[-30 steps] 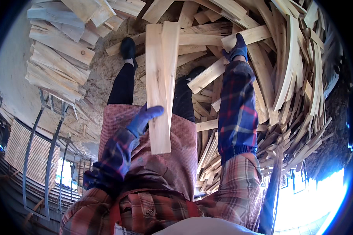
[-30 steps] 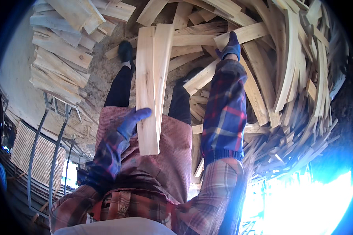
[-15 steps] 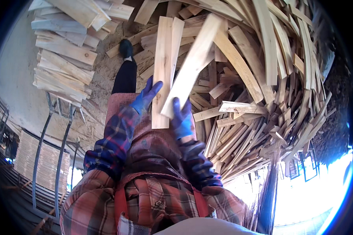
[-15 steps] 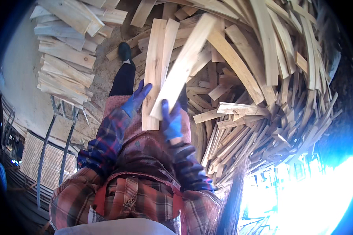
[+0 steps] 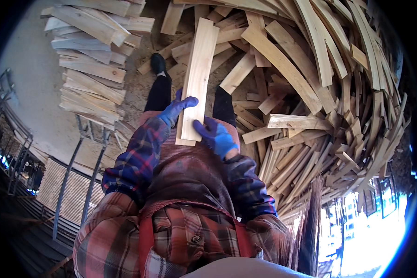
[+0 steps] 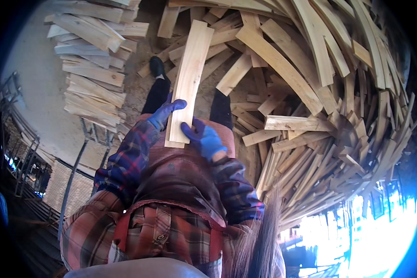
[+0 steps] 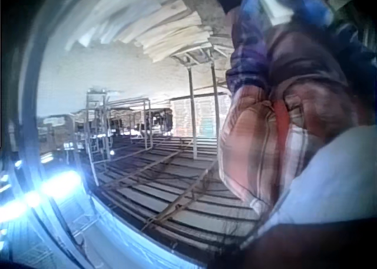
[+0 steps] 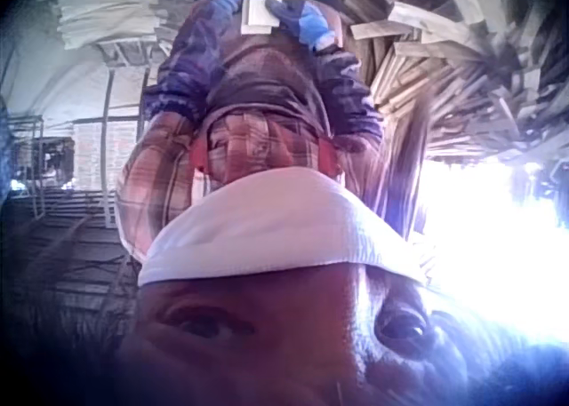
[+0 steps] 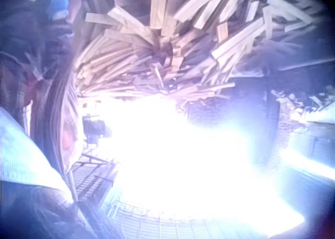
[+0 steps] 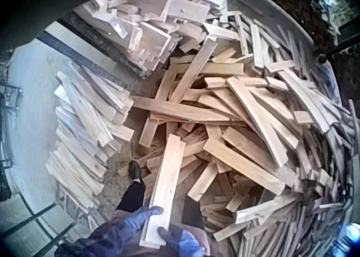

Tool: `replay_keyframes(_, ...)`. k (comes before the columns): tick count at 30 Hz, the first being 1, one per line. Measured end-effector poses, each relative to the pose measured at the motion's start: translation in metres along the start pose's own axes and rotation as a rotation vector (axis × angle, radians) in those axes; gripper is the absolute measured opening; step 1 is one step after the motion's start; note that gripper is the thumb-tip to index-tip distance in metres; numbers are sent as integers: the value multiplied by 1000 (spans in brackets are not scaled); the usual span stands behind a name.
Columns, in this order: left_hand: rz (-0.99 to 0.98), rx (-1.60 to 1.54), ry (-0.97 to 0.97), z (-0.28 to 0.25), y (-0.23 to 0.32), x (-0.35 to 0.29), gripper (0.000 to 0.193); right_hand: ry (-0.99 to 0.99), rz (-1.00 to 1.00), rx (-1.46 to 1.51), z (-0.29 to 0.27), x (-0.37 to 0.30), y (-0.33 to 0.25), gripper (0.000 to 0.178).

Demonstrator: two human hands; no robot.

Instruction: The person sorts through a large pile of wooden planks in a workshop, picking up individual pieces and moving them to a different area. The person wears blue gloves and a plaid shirt while handling the wood by hand.

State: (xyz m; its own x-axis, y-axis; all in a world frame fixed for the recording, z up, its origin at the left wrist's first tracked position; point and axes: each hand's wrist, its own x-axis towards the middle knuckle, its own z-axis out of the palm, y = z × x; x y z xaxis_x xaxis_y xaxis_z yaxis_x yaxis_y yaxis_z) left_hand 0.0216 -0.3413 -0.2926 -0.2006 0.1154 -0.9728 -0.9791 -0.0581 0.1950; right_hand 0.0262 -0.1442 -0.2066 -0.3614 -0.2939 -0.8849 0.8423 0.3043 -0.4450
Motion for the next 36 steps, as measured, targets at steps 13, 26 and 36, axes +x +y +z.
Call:
replay_keyframes(13, -191, -237, -95, 88, 49, -88, 62, 51, -60, 1057, 9, -4, 33, 51)
replay_keyframes(26, 23, 164, -25, 97, 73, -131, 52, -198, -63, 1495, 12, -37, 36, 58)
replay_keyframes(36, 559, 1013, -124, 104, 107, -193, 113, -34, -441, 1758, -64, -5, -25, 71)
